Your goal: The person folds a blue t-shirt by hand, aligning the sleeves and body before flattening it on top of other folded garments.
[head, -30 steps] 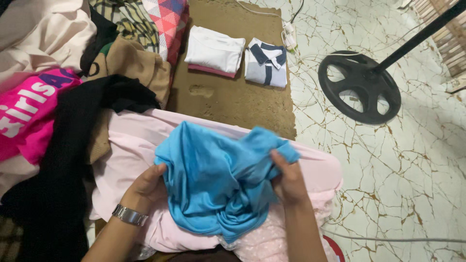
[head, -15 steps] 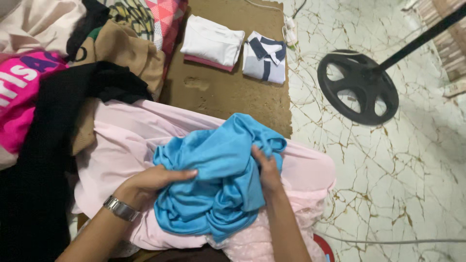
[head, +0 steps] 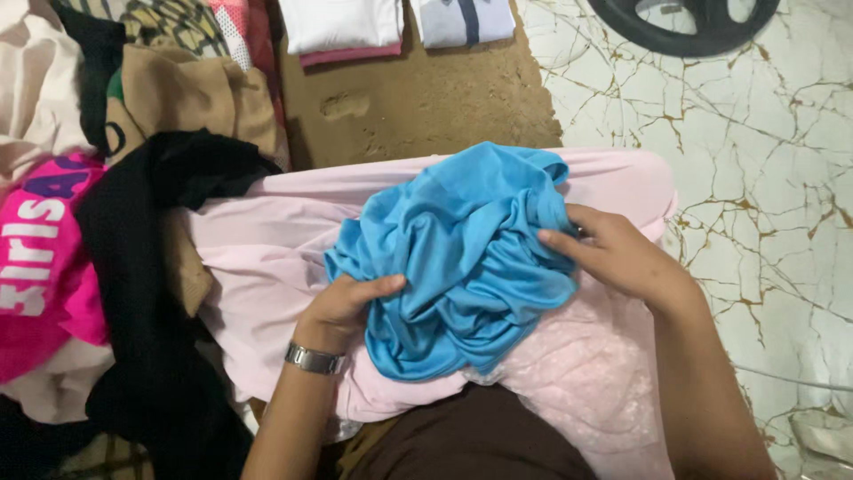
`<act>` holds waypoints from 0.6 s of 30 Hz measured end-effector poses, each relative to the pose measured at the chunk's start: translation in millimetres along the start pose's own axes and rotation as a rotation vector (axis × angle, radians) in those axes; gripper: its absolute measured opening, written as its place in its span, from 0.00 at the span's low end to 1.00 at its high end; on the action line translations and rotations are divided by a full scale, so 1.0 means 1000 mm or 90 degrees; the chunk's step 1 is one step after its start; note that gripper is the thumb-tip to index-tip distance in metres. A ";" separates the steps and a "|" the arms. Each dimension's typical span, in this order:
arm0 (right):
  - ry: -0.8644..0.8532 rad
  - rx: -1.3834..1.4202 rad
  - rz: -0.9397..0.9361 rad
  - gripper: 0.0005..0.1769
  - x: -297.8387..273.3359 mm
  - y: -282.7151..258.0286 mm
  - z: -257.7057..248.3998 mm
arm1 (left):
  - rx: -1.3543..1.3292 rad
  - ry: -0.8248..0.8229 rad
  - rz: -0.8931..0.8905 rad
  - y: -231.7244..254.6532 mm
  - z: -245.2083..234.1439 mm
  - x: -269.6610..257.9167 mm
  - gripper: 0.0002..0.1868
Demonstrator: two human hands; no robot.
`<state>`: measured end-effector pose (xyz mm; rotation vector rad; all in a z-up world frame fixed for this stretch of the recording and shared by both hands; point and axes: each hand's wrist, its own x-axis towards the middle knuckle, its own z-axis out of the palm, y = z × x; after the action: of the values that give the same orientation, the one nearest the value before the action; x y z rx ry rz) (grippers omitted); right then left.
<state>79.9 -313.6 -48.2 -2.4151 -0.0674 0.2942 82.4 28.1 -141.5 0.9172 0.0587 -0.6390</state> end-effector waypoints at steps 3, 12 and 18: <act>0.166 -0.040 -0.142 0.18 -0.035 -0.028 0.003 | -0.031 -0.003 0.008 -0.003 0.011 -0.002 0.32; -0.006 0.321 -0.347 0.15 -0.018 -0.056 0.118 | -0.081 -0.023 0.061 -0.014 0.016 -0.011 0.33; -0.086 0.277 -0.414 0.27 0.011 -0.039 0.138 | -0.011 -0.092 0.072 -0.016 0.024 -0.035 0.35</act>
<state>60.3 -194.8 -126.5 -1.8201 -0.7507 0.1466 40.2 20.2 -127.6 0.8495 -0.1154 -0.5972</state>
